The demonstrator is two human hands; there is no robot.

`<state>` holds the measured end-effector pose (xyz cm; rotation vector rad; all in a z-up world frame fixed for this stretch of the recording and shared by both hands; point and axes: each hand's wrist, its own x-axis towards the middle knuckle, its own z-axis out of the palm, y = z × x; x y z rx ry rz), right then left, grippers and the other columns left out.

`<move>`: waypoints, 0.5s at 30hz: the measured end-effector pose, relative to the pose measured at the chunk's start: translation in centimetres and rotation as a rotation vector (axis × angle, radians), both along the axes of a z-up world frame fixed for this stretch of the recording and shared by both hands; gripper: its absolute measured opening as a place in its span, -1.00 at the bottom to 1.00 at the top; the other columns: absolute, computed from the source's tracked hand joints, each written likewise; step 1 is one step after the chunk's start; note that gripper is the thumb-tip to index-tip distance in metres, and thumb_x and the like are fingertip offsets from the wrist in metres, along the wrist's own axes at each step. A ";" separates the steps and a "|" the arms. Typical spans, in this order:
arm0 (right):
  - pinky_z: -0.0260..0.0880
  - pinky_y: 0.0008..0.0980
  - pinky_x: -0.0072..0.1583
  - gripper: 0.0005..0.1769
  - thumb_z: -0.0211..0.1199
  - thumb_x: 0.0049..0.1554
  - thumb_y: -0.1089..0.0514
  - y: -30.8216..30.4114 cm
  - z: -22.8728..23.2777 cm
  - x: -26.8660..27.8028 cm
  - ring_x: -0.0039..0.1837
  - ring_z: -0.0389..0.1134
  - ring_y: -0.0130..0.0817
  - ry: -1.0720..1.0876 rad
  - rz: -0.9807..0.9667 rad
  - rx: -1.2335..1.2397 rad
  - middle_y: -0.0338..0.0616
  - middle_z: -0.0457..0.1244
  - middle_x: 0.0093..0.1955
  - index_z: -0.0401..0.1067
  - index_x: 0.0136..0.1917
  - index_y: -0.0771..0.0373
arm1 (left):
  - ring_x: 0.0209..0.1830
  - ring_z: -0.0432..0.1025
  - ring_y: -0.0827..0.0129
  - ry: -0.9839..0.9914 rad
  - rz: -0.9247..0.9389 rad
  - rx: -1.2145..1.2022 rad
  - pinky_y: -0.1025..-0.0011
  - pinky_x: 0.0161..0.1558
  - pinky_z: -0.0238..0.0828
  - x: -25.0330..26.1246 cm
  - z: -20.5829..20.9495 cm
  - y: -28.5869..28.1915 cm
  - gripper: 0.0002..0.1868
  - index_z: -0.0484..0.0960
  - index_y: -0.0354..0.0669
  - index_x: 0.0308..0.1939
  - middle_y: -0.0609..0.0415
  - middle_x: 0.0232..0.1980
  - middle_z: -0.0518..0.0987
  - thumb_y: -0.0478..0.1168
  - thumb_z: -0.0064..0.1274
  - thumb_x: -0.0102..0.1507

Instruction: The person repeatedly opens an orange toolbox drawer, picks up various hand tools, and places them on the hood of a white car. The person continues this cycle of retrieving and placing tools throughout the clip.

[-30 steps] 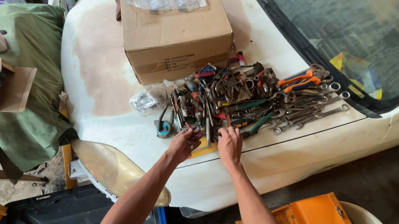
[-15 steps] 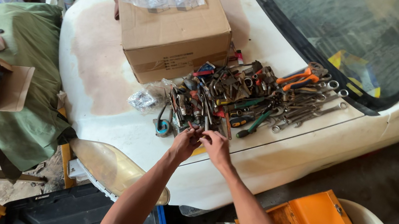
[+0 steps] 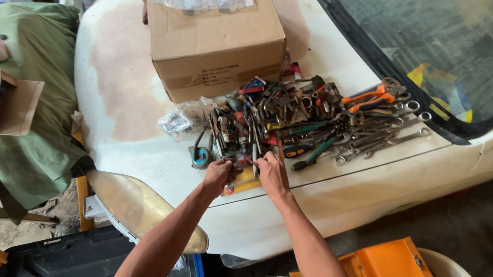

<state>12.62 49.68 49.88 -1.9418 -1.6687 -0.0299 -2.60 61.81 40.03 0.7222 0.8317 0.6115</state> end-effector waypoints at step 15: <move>0.43 -0.08 -0.02 -0.86 0.33 0.07 0.34 -0.2 -0.5 -3.4 -0.05 0.40 0.07 0.221 0.029 0.030 0.07 0.33 -0.08 0.53 -0.04 0.33 | -0.54 0.34 0.47 -0.057 0.098 -0.021 0.53 -0.56 0.17 0.0 -0.2 0.2 -0.82 0.59 -0.37 -0.05 -0.02 -0.29 0.62 -0.29 -0.04 0.42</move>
